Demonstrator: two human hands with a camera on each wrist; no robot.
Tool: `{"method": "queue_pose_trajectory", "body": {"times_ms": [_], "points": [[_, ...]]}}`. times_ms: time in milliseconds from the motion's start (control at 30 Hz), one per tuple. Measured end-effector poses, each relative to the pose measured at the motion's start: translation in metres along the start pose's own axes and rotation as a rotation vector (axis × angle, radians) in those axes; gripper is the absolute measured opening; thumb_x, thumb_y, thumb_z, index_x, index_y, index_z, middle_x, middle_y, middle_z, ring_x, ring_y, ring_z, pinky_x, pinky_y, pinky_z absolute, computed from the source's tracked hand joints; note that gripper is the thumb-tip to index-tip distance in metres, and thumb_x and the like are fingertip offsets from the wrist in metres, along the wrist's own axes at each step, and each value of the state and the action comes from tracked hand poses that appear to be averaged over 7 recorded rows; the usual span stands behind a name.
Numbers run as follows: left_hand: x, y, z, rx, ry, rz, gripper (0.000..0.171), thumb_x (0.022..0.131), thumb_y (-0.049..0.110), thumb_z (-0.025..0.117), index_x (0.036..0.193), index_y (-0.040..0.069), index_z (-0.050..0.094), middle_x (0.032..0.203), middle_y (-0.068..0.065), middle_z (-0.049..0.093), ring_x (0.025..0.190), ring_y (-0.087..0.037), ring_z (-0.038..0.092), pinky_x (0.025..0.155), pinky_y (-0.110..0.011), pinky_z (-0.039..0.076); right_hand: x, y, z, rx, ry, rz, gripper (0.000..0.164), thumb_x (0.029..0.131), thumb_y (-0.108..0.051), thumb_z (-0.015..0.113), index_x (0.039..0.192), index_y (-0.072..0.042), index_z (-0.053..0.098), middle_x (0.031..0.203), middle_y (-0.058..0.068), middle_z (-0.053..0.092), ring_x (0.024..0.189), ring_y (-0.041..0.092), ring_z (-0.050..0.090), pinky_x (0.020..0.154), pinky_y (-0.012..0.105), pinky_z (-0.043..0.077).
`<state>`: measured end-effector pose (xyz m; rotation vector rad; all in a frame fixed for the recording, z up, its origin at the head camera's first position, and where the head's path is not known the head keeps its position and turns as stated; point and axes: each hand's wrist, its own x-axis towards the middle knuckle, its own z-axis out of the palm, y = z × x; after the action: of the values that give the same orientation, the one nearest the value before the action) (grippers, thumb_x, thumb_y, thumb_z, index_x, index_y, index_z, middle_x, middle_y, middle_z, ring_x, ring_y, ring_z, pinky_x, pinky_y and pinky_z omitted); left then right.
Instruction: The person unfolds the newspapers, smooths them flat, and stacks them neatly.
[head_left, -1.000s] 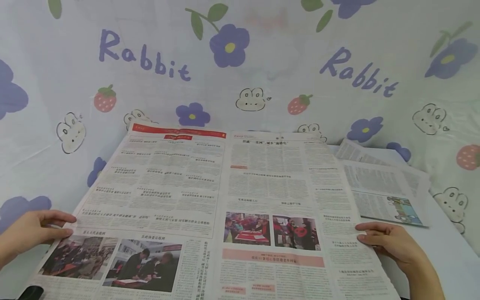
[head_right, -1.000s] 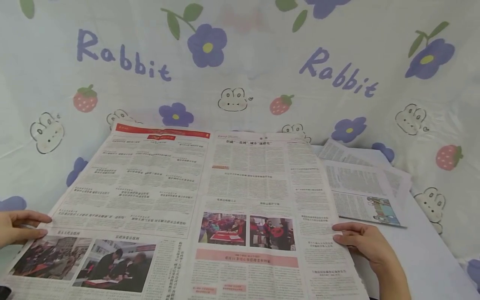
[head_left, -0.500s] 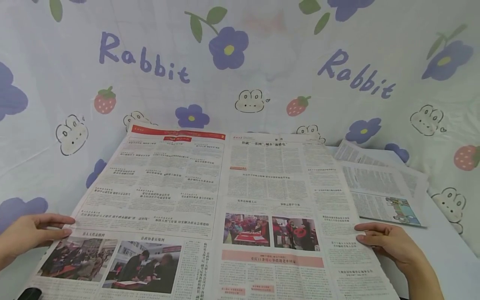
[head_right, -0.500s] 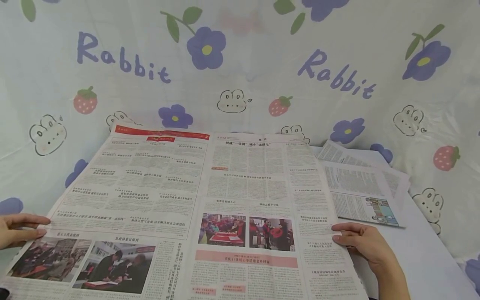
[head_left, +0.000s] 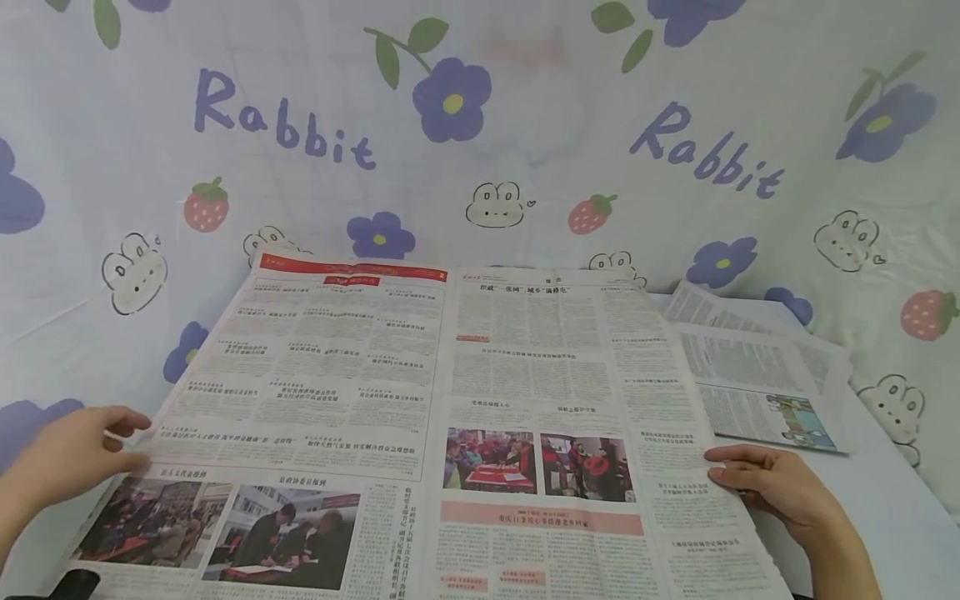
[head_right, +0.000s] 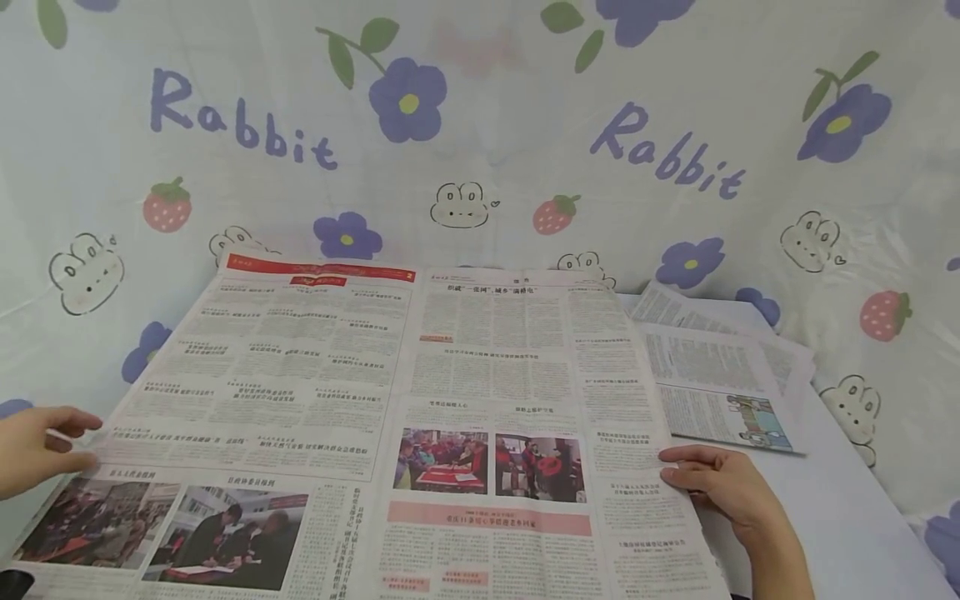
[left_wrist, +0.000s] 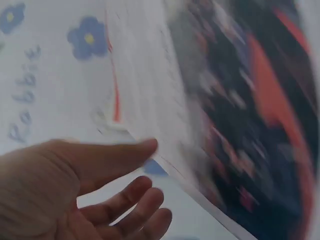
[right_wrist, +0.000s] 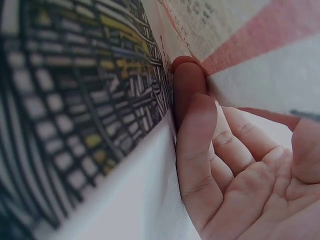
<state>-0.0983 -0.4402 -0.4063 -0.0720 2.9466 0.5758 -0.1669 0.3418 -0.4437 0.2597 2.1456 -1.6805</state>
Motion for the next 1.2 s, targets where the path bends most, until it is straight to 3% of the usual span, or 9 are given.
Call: {"method": "queue_pose_trajectory", "body": {"times_ms": [67,167,333,500,633,767,967,1200], "points": [[0.001,0.028,-0.001,0.019,0.031,0.083,0.052,0.084,0.023,0.078,0.117,-0.013,0.06,0.113,-0.035,0.057,0.094,-0.05,0.059,0.068,-0.056,0.052,0.0,0.0,0.0,-0.013,0.007,0.0,0.023,0.088,-0.011,0.075,0.11,-0.003,0.074,0.099,0.003,0.073,0.084,0.021,0.069,0.069,0.035,0.056],[0.003,0.071,0.003,-0.035,0.063,0.207,0.053,0.091,0.026,0.073,0.128,-0.008,0.056,0.127,-0.032,0.051,0.106,-0.05,0.055,0.075,-0.057,0.051,0.0,0.0,0.001,-0.035,0.015,-0.001,0.025,0.088,-0.012,0.075,0.11,-0.002,0.073,0.099,0.003,0.073,0.084,0.02,0.069,0.069,0.035,0.056],[0.013,0.133,0.02,-0.124,0.099,0.365,0.055,0.093,0.026,0.071,0.137,-0.001,0.051,0.135,-0.024,0.05,0.119,-0.045,0.049,0.089,-0.057,0.047,0.0,0.0,0.001,-0.048,0.022,-0.008,0.028,0.088,-0.014,0.076,0.112,-0.001,0.072,0.1,0.004,0.073,0.084,0.02,0.069,0.07,0.035,0.056],[0.027,0.178,0.05,-0.148,0.082,0.445,0.058,0.092,0.03,0.072,0.14,0.003,0.051,0.141,-0.019,0.048,0.131,-0.042,0.04,0.103,-0.061,0.034,0.0,0.0,0.002,-0.059,0.031,-0.015,0.03,0.087,-0.014,0.076,0.113,0.001,0.071,0.099,0.004,0.072,0.084,0.02,0.069,0.069,0.035,0.056],[0.037,0.205,0.077,-0.168,0.056,0.475,0.063,0.092,0.034,0.072,0.142,0.003,0.05,0.145,-0.018,0.045,0.135,-0.042,0.036,0.106,-0.061,0.03,0.0,-0.001,0.003,-0.075,0.032,-0.024,0.034,0.087,-0.014,0.076,0.115,0.004,0.069,0.1,0.006,0.072,0.084,0.021,0.069,0.07,0.036,0.056],[0.044,0.222,0.098,-0.157,0.048,0.446,0.069,0.09,0.04,0.071,0.144,0.003,0.048,0.146,-0.022,0.043,0.138,-0.046,0.029,0.106,-0.069,0.019,-0.001,-0.002,0.003,-0.071,0.028,-0.029,0.035,0.088,-0.013,0.076,0.116,0.006,0.068,0.1,0.008,0.072,0.084,0.023,0.07,0.07,0.037,0.056],[0.046,0.22,0.114,-0.121,0.003,0.318,0.078,0.086,0.046,0.073,0.147,0.006,0.046,0.152,-0.024,0.034,0.14,-0.053,0.016,0.099,-0.079,-0.001,-0.001,-0.002,0.005,-0.068,0.026,-0.021,0.034,0.087,-0.013,0.076,0.115,0.006,0.068,0.099,0.008,0.072,0.083,0.022,0.07,0.069,0.036,0.056],[0.046,0.215,0.114,-0.187,-0.006,0.335,0.076,0.082,0.04,0.078,0.143,0.004,0.05,0.153,-0.024,0.031,0.14,-0.054,0.013,0.098,-0.079,-0.004,-0.002,-0.003,0.002,-0.098,0.03,-0.025,0.037,0.09,-0.019,0.074,0.118,0.004,0.068,0.102,0.006,0.072,0.086,0.022,0.068,0.071,0.037,0.056]]}}
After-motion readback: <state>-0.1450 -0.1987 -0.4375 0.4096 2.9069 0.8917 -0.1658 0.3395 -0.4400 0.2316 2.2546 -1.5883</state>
